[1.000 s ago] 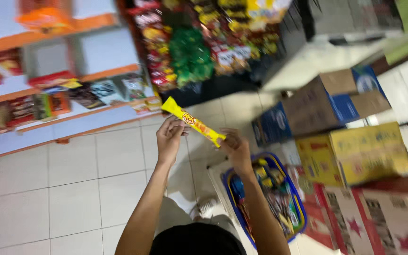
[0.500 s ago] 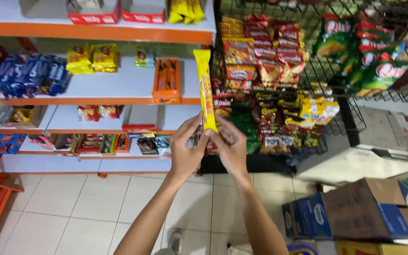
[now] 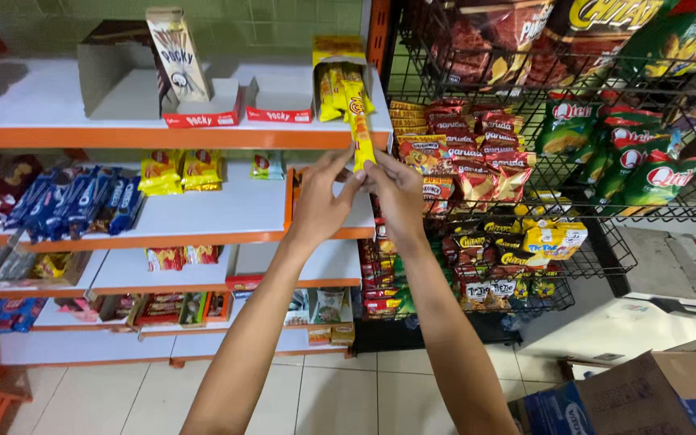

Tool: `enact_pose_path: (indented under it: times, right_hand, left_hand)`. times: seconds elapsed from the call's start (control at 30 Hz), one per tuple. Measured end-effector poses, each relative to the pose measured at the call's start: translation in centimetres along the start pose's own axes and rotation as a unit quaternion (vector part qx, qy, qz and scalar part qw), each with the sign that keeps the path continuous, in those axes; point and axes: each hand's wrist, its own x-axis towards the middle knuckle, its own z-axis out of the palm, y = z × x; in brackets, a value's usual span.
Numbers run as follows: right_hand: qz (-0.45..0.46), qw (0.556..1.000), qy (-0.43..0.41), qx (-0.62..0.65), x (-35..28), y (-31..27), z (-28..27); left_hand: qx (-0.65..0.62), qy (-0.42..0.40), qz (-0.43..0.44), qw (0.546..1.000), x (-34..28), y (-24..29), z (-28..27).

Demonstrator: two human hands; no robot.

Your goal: The person picks up several packaged snack bars from a shopping basket and places them into cardboard display boxes on a grocery store shelf.

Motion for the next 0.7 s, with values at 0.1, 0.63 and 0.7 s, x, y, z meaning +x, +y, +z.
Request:
enact_pose_path:
  times: [0.1, 0.63, 0.7]
  right_hand:
    - [0.010, 0.999, -0.006, 0.030, 5.6, 4.2, -0.3]
    - [0.059, 0.997, 0.028, -0.029, 16.8, 8.4, 0.9]
    - [0.028, 0.997, 0.046, -0.047, 17.3, 8.6, 1.1]
  left_hand:
    - [0.020, 0.000, 0.012, 1.000, 3.1, -2.3, 0.3]
    - [0.166, 0.015, 0.024, 0.986, 11.6, -11.6, 2.0]
    - [0.167, 0.010, 0.030, 0.985, 12.1, -13.6, 3.0]
